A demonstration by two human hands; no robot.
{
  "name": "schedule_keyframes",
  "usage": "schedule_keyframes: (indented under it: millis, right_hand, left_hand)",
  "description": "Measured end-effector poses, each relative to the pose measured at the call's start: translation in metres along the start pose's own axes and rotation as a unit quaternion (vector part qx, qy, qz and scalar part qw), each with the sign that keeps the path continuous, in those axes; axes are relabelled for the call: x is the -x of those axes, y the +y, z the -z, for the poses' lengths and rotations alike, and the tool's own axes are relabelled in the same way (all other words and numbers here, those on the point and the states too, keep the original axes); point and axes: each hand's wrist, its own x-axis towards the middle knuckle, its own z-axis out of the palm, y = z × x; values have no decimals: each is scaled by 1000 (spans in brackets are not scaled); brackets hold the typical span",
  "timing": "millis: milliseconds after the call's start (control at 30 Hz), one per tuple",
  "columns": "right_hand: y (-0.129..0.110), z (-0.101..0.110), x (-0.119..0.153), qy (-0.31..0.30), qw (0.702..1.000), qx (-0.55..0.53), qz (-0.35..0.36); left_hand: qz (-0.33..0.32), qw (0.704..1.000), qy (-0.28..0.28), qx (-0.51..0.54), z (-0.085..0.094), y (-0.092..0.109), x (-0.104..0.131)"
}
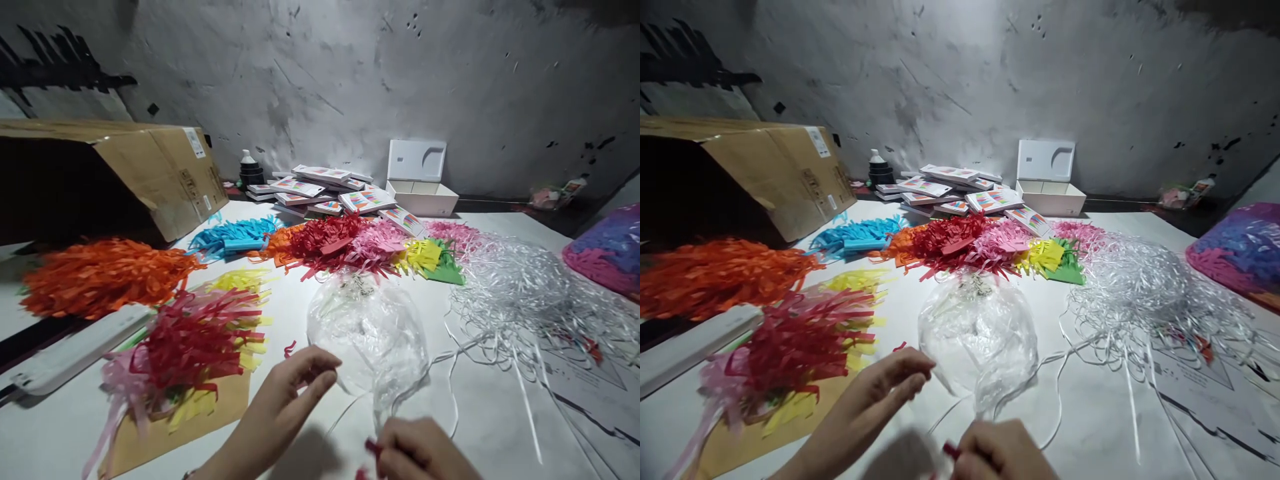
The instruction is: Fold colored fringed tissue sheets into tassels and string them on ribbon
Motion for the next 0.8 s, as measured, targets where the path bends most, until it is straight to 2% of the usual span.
schedule_keyframes:
  millis: [67,167,233,333,433,533,667,800]
  right_hand:
    - [-8,27,-20,59,997,39,-31]
    - [0,51,-58,80,988,122,-59]
    - [16,54,-76,81,985,139,-59]
    - [41,46,-83,86,984,144,-52]
    - [52,39,-75,83,985,142,-43]
    - [54,38,-70,78,987,138,-35]
    - [52,39,-71,81,988,125,-30]
    - [44,40,-69,106,989,99,-10]
  left_hand:
    - [-18,997,9,-69,-2,-2,-18]
    - [-54,977,-9,-206,-17,-11,-46]
    - [-46,955,-29,-290,-31,-20,-64]
    - [-12,937,-51,-344,-51,-35,-86]
    - [17,933,-62,-355,-64,-44,-100]
    - [45,936,-61,-343,-70,-45,-106]
    - [65,958,-55,-274,-66,-35,-107]
    - [95,983,-44,-153,-56,-19,-95]
